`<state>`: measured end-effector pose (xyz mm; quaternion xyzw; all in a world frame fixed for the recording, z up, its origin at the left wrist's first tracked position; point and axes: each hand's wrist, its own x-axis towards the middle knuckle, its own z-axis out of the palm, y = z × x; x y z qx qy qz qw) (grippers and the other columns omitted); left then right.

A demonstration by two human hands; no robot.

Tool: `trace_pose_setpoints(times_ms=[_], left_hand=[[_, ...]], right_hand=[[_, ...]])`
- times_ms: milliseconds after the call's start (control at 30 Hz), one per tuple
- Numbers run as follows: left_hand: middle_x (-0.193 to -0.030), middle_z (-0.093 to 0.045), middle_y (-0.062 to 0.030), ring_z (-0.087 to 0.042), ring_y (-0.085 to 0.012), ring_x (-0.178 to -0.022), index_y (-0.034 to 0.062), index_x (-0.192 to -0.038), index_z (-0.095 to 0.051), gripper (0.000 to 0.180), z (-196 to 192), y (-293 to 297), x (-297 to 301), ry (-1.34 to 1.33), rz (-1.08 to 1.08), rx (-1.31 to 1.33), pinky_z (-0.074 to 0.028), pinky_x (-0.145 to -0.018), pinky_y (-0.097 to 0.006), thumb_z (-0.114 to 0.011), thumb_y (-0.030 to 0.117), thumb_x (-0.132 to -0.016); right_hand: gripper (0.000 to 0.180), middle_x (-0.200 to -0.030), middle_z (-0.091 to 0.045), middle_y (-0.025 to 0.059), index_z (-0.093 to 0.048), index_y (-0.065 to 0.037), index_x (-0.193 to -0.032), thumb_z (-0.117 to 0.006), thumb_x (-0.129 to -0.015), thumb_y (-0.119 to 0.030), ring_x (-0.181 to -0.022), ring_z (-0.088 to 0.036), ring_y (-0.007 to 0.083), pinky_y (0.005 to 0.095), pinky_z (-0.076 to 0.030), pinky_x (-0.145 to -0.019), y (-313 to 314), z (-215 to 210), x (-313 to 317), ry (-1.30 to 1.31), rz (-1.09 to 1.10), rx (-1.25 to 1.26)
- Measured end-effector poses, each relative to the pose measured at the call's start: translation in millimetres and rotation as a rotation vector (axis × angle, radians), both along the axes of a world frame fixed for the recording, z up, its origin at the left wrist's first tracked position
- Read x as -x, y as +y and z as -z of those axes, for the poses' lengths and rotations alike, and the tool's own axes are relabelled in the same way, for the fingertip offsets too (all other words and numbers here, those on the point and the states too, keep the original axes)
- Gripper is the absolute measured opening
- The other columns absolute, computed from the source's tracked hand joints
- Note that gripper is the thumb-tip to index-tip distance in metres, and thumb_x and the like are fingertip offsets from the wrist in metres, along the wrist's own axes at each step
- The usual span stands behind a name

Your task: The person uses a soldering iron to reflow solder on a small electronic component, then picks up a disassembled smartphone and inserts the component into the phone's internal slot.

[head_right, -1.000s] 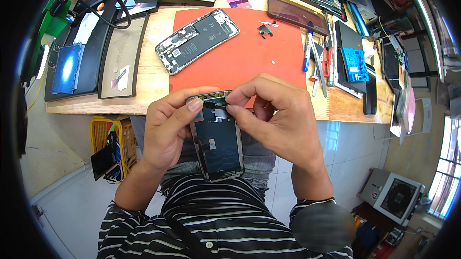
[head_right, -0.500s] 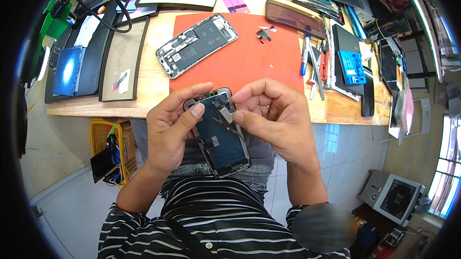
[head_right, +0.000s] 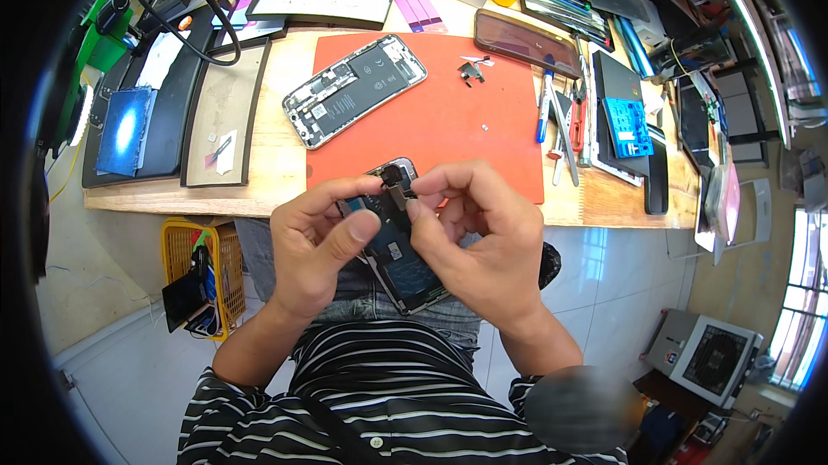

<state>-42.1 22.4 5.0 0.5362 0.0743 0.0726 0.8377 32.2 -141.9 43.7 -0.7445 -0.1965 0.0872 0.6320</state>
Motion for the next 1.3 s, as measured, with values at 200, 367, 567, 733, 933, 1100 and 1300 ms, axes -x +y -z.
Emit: trace_pose_setpoints(times_ms=[200,367,567,733,933,1100,1300], left_hand=[[-0.091,-0.071,-0.0027,-0.063,-0.0039,-0.079,-0.0033,-0.11,-0.07,0.018,-2,-3,-5,0.012,0.013,0.15,-0.05,-0.066,-0.019,-0.073,0.009,-0.096],[-0.088,-0.073,-0.0036,-0.06,-0.0015,-0.068,0.0008,-0.098,-0.071,0.014,-6,7,-7,0.132,0.186,0.215,-0.043,-0.056,-0.017,-0.074,0.014,-0.094],[-0.091,-0.071,-0.0028,-0.064,-0.0043,-0.079,-0.0005,-0.101,-0.07,0.013,-1,10,-6,0.115,0.301,0.286,-0.052,-0.069,-0.02,-0.07,0.012,-0.098],[-0.091,-0.071,-0.0035,-0.063,-0.0039,-0.079,-0.0015,-0.104,-0.07,0.017,1,7,-6,0.108,0.27,0.317,-0.051,-0.069,-0.02,-0.07,0.015,-0.099],[-0.09,-0.071,-0.0032,-0.063,-0.004,-0.077,-0.0012,-0.104,-0.071,0.018,0,9,-7,0.127,0.283,0.28,-0.05,-0.066,-0.019,-0.069,0.016,-0.1],[-0.089,-0.072,-0.0028,-0.063,-0.0038,-0.076,-0.0007,-0.103,-0.072,0.017,-2,7,-8,0.097,0.255,0.288,-0.049,-0.064,-0.018,-0.069,0.016,-0.1],[-0.087,-0.075,-0.0049,-0.064,-0.0032,-0.07,0.0003,-0.098,-0.074,0.019,-2,4,-7,0.148,0.196,0.167,-0.046,-0.055,-0.015,-0.075,0.02,-0.096]], right_hand=[[0.023,-0.08,-0.069,0.003,-0.07,0.003,-0.104,-0.075,-0.082,0.006,-0.059,-0.058,0.0022,0.0175,-0.045,-0.053,-2,0,0,-0.132,-0.144,0.044],[0.027,-0.096,-0.071,0.0092,-0.076,-0.003,-0.107,-0.072,-0.082,0.006,-0.077,-0.066,0.0141,0.0246,-0.052,-0.065,-15,-24,-27,-0.42,-0.168,0.235],[0.029,-0.102,-0.072,0.0116,-0.079,-0.004,-0.101,-0.081,-0.072,-0.005,-0.093,-0.068,0.0264,0.0354,-0.052,-0.08,-9,-26,-41,-0.479,-0.432,0.308],[0.027,-0.1,-0.073,0.0106,-0.078,-0.005,-0.094,-0.085,-0.069,-0.009,-0.093,-0.068,0.0264,0.0376,-0.051,-0.081,-14,-25,-45,-0.539,-0.464,0.317],[0.028,-0.102,-0.073,0.0101,-0.078,-0.006,-0.09,-0.087,-0.065,-0.013,-0.094,-0.068,0.026,0.0388,-0.05,-0.082,-10,-24,-40,-0.562,-0.418,0.33],[0.026,-0.101,-0.073,0.0096,-0.077,-0.007,-0.087,-0.088,-0.064,-0.011,-0.092,-0.067,0.0259,0.0388,-0.05,-0.081,-13,-20,-43,-0.668,-0.453,0.358],[0.03,-0.1,-0.073,0.0113,-0.074,-0.005,-0.088,-0.089,-0.063,-0.011,-0.092,-0.068,0.0274,0.0397,-0.05,-0.082,-9,-21,-40,-0.681,-0.394,0.311]])
